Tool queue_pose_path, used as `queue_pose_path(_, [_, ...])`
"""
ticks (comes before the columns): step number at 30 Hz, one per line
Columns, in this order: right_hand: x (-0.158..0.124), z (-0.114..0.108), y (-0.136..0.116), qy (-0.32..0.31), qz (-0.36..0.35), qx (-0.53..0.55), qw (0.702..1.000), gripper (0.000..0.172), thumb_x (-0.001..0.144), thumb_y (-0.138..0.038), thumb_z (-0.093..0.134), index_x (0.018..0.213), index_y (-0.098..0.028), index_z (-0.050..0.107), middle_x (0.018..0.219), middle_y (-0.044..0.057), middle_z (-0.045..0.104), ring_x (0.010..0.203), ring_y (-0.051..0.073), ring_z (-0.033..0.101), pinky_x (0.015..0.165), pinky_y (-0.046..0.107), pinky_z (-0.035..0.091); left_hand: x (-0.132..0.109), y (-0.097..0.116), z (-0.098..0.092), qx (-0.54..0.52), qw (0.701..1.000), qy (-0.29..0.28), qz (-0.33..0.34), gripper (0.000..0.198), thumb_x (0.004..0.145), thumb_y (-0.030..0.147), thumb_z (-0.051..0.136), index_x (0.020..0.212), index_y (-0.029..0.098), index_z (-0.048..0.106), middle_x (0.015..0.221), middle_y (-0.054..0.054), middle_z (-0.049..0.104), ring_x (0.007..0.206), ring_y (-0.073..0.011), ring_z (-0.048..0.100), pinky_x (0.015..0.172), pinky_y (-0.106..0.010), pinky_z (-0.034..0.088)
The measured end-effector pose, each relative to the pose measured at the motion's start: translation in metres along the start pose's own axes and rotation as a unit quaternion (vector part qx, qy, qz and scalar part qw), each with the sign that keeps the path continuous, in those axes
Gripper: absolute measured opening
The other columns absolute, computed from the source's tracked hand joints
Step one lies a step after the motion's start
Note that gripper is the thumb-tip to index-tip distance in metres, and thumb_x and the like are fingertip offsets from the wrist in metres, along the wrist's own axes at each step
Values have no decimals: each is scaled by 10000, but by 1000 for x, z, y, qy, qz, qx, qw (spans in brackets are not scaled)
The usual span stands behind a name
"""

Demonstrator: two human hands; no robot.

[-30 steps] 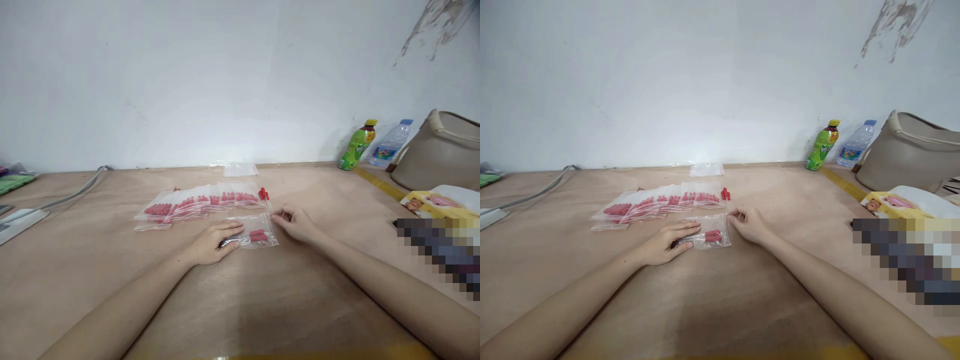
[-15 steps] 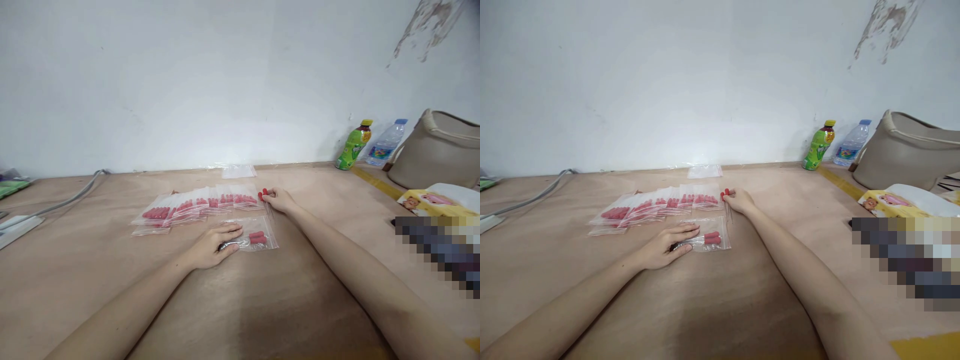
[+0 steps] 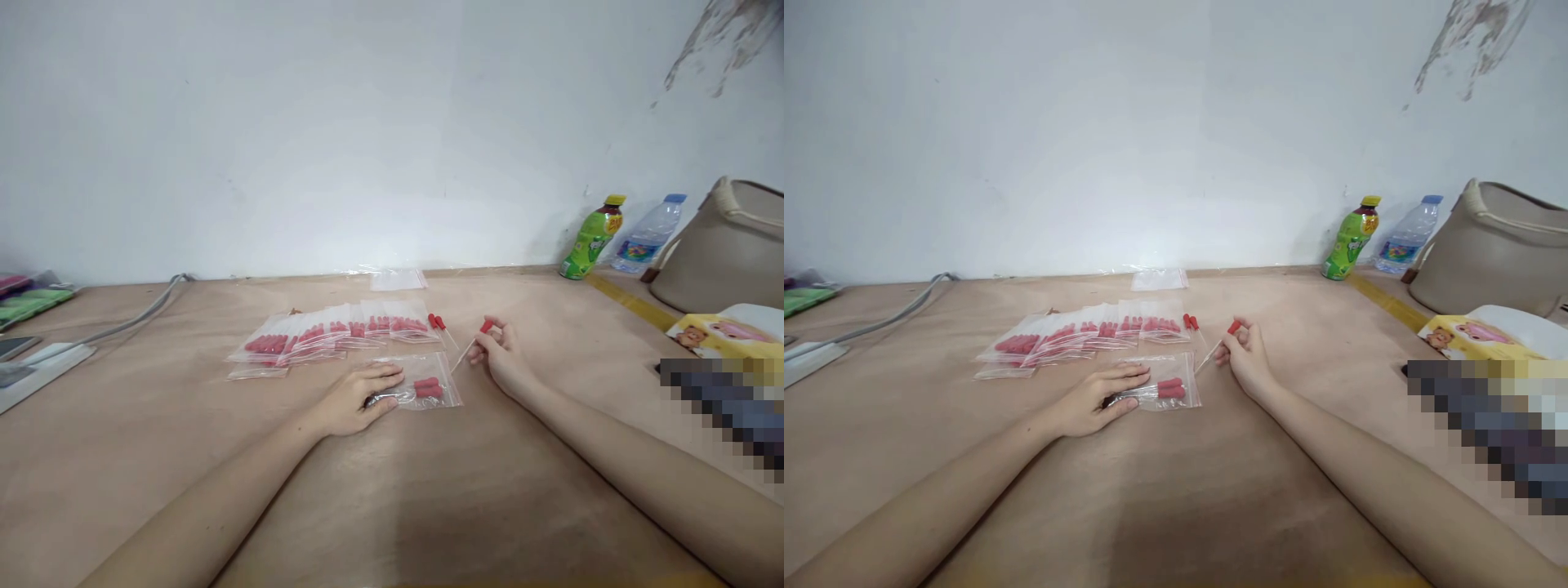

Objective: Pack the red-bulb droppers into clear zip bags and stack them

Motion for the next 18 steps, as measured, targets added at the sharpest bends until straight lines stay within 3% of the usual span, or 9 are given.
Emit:
queue_pose_path(6, [-21, -2, -1, 19, 12, 43, 999, 462, 638, -342, 672, 952, -245, 347, 652, -82, 544, 546, 117, 614, 540, 270, 533, 0, 0, 0, 3, 1000, 2, -4, 420, 889, 324, 465, 1299, 240, 440, 1325, -57, 467, 1227, -223, 425, 1020, -414, 356])
queue_pose_path(9, [-24, 7, 4, -6, 51, 64, 997, 376, 666, -364, 646, 916, -237, 396, 698, -50, 576, 613, 129, 636, 610, 291, 542, 0, -1, -2, 11, 1000, 8, -21, 487, 882, 345, 471, 1344, 236, 363, 1339, -63, 450, 1218, -230, 431, 1006, -405, 369])
queue_pose_path(14, [-38, 29, 4, -131, 84, -23, 988, 300, 653, -392, 668, 827, -190, 531, 694, -19, 612, 576, 95, 587, 595, 250, 503, -1, -1, -3, 25, 999, 4, -38, 525, 882, 361, 466, 1366, 231, 308, 1348, -68, 435, 1214, -230, 429, 999, -384, 371])
queue_pose_path(18, [-51, 49, 1, -274, 69, -123, 951, 255, 673, -376, 663, 831, -180, 619, 684, -11, 631, 612, 114, 580, 599, 255, 482, -1, 1, -3, 26, 999, 5, -35, 513, 886, 362, 457, 1362, 235, 312, 1348, -65, 433, 1211, -226, 429, 1003, -381, 366])
Point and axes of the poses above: each hand's wrist, its own x-axis towards the middle knuckle, its own z-axis out of the palm, y = z × x, the point moved 9 cm from there along x, towards the middle knuckle
